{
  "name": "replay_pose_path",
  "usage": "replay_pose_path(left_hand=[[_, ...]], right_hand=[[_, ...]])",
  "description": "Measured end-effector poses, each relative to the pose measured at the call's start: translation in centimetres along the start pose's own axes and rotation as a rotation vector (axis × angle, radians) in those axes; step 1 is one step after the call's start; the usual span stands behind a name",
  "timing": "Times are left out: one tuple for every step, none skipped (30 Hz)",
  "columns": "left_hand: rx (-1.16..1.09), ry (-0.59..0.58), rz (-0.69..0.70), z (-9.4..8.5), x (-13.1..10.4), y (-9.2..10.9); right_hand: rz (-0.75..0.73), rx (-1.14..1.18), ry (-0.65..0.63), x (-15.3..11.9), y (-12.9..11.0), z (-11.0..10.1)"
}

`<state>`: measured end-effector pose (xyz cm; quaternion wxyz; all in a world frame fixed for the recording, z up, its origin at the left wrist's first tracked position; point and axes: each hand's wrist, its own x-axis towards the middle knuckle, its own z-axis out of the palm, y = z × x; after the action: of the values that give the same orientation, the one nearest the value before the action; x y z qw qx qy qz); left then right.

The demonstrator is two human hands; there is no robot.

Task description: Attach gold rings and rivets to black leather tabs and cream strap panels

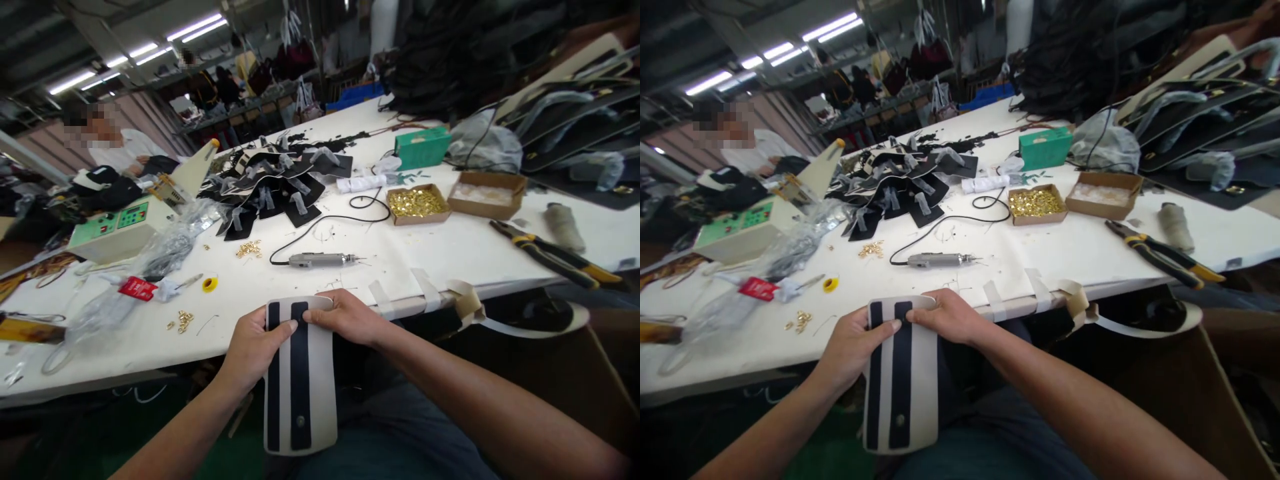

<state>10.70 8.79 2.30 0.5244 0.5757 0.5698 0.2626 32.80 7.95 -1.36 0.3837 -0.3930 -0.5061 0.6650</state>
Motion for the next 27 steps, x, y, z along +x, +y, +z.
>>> replay_pose_path(left_hand=[[-0.066,0.011,-0.034,-0.5,0.8,-0.6],[-0.115,0.023,-0.058,-1.1,1.6,-1.1],[-0.152,0.033,-0.072,-1.6,2.4,-1.7],[-0.178,0.042,-0.079,-2.1,3.1,-2.2],[-0.197,0.048,-0.082,-2.5,3.8,-2.7],[-0.213,0.051,-0.084,-3.0,4.5,-3.1],[-0.227,0.055,-0.088,-3.4,5.2,-3.6],[-0.238,0.057,-0.093,-3.9,5.9,-3.9],[-0.246,0.057,-0.1,-4.3,6.6,-4.3],[-0.249,0.055,-0.108,-4.8,7.3,-4.6],[-0.247,0.05,-0.116,-5.2,8.0,-4.9],[-0.239,0.045,-0.125,-5.6,8.6,-5.1],[-0.227,0.039,-0.133,-6.0,9.3,-5.3],[-0.211,0.031,-0.138,-6.4,10.0,-5.5],[-0.192,0.022,-0.141,-6.8,10.6,-5.6],[-0.171,0.013,-0.141,-7.1,11.2,-5.8],[-0.149,0.003,-0.139,-7.4,11.7,-6.0],[-0.126,-0.005,-0.136,-7.6,12.2,-6.1],[-0.101,-0.011,-0.132,-7.8,12.6,-6.3],[-0.072,-0.014,-0.128,-7.9,13.0,-6.5],[-0.041,-0.014,-0.122,-8.0,13.4,-6.7],[-0.007,-0.013,-0.113,-8.1,13.7,-6.8],[0.03,-0.01,-0.102,-8.1,14.0,-7.0],[0.07,-0.007,-0.089,-8.1,14.2,-7.1],[0.109,-0.005,-0.076,-8.2,14.4,-7.3],[0.149,-0.002,-0.063,-8.2,14.6,-7.3],[0.188,0.0,-0.05,-8.2,14.8,-7.4]], right_hand=[[0.027,-0.006,-0.004,1.3,0.0,0.1],[0.049,-0.033,-0.002,2.6,0.1,0.3],[0.067,-0.072,0.004,3.9,0.1,0.5],[0.084,-0.118,0.013,5.1,0.1,0.7],[0.099,-0.163,0.023,6.2,0.1,0.9],[0.112,-0.205,0.032,7.3,0.1,1.0],[0.124,-0.243,0.039,8.3,0.1,1.2],[0.136,-0.28,0.043,9.2,0.1,1.4],[0.151,-0.317,0.042,10.1,0.1,1.6],[0.167,-0.35,0.04,10.9,0.1,1.7],[0.182,-0.38,0.039,11.7,0.1,1.9],[0.197,-0.407,0.041,12.3,0.0,2.0],[0.211,-0.432,0.046,12.9,0.0,2.2],[0.226,-0.455,0.052,13.5,-0.1,2.3],[0.242,-0.478,0.058,14.0,-0.1,2.3],[0.26,-0.504,0.063,14.5,-0.2,2.4],[0.28,-0.532,0.067,14.9,-0.1,2.4],[0.3,-0.56,0.069,15.3,-0.1,2.4],[0.318,-0.586,0.07,15.7,0.0,2.4],[0.332,-0.612,0.07,16.0,0.1,2.3],[0.342,-0.635,0.069,16.3,0.3,2.3],[0.346,-0.659,0.069,16.6,0.5,2.2],[0.344,-0.684,0.07,16.9,0.7,2.2],[0.338,-0.709,0.07,17.1,0.9,2.2],[0.328,-0.735,0.071,17.2,1.1,2.2],[0.316,-0.761,0.072,17.4,1.2,2.2],[0.303,-0.788,0.074,17.4,1.4,2.2]])
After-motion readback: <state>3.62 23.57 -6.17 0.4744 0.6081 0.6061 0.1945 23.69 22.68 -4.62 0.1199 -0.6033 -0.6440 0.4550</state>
